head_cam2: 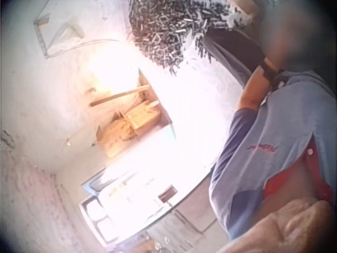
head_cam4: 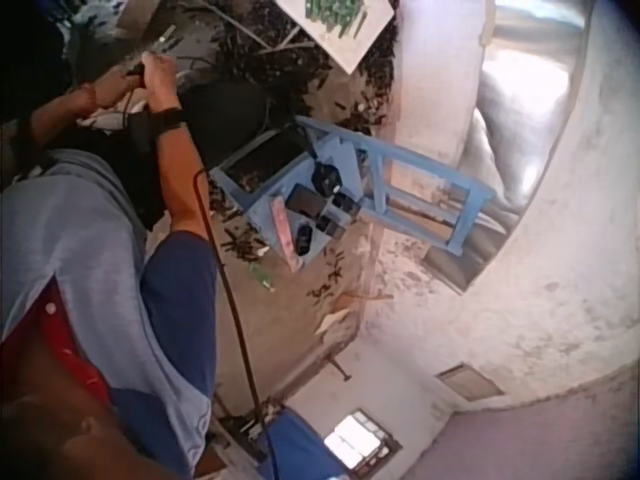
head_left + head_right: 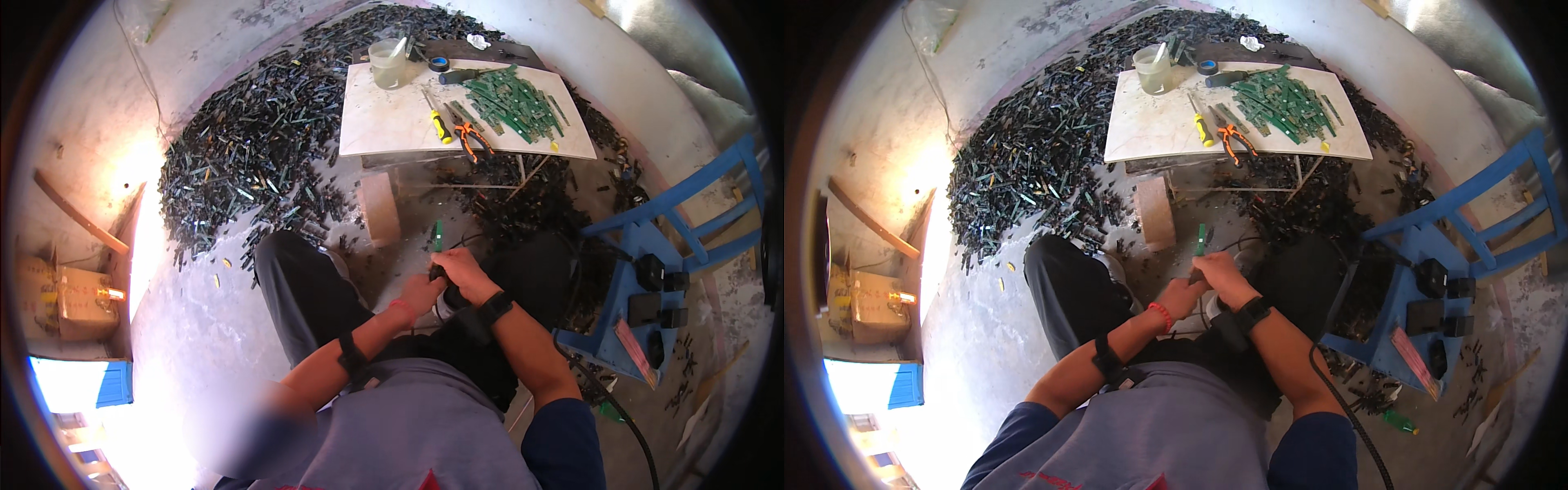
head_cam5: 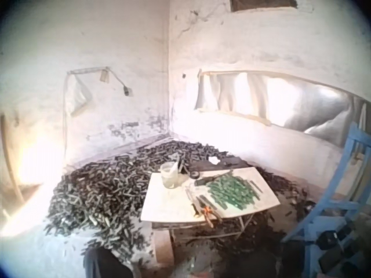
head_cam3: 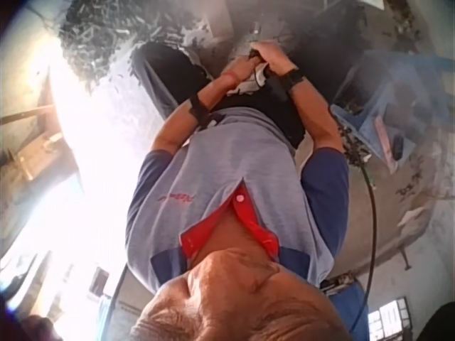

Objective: The person sits on the floor and uses a screwdriver and pliers to remove components from green circuit boards. They pry off parts and place them on a white table, while a large pile of debris accumulates on the floor.

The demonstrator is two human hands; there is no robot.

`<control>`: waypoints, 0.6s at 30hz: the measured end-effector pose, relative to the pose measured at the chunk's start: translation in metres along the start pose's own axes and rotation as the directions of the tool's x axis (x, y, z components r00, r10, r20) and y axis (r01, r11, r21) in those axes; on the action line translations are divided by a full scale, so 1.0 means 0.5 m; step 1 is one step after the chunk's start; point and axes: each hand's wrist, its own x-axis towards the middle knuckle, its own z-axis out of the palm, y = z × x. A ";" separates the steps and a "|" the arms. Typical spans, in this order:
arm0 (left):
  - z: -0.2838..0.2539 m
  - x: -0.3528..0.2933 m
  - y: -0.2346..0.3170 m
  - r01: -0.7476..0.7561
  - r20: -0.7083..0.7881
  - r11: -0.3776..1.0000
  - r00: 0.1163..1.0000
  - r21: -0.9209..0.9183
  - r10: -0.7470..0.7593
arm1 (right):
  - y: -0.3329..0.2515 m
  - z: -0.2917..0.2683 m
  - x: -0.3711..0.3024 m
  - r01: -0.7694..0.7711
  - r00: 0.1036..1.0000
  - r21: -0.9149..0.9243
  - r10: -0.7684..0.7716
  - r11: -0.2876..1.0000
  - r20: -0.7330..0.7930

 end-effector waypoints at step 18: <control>-0.017 -0.046 0.064 -0.193 -0.124 0.978 0.972 0.080 0.201 | -0.074 -0.007 -0.053 -0.042 0.994 0.142 0.028 0.989 0.103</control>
